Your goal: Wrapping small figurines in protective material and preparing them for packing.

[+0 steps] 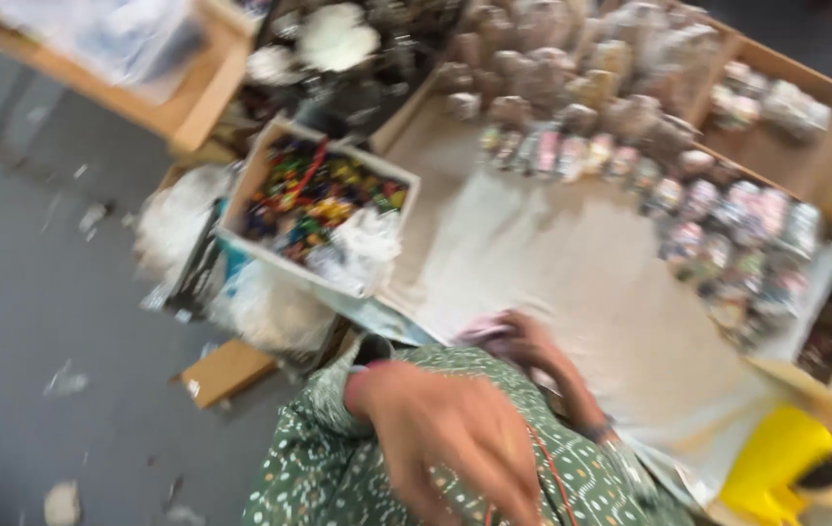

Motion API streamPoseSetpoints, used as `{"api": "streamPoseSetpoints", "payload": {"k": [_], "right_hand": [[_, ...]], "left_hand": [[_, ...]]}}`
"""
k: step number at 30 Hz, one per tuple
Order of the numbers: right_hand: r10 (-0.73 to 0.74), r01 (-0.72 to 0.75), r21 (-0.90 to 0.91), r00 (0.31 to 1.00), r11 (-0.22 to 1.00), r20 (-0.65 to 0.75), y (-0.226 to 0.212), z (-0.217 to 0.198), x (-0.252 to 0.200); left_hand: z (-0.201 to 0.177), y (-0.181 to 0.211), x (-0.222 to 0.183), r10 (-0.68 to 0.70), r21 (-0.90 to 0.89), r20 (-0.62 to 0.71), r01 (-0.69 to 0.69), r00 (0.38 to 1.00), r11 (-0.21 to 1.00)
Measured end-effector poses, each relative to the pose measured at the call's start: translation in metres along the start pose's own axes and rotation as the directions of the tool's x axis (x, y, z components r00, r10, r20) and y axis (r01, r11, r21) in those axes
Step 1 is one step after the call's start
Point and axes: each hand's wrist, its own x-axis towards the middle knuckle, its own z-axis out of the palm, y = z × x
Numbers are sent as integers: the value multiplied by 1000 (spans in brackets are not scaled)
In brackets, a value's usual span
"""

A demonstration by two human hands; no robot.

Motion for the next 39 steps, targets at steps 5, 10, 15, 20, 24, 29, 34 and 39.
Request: {"api": "streamPoseSetpoints", "payload": {"k": [5, 10, 15, 20, 24, 29, 34, 39], "right_hand": [[-66, 37, -55, 646, 998, -760, 145, -56, -61], [-160, -420, -329, 389, 846, -907, 164, -48, -75], [-250, -590, -389, 306, 707, -919, 172, -32, -71], [-228, -587, -365, 297, 723, -927, 173, -33, -68], [-234, -593, -371, 297, 715, -926, 170, -30, -75], [-243, -594, -356, 265, 721, -933, 173, -32, -67], [-244, -602, -355, 260, 716, -934, 178, -30, -70], [-252, -579, -354, 252, 735, -934, 174, -31, -68]], "left_hand": [[-17, 5, -128, -199, 242, -894, 807, 401, 538], [-29, -66, -276, 141, -27, -990, 999, -23, -25], [-10, -130, -301, -207, 108, -976, 981, 74, -159], [26, -190, -347, -414, -2, -907, 983, -81, -186], [27, -226, -405, -522, -170, -820, 971, -233, -166], [0, -180, -366, -373, -259, -894, 966, -246, -18], [-25, -138, -354, 149, -227, -953, 948, -263, 224], [-62, -135, -401, 212, -337, -936, 885, -280, -322]]}}
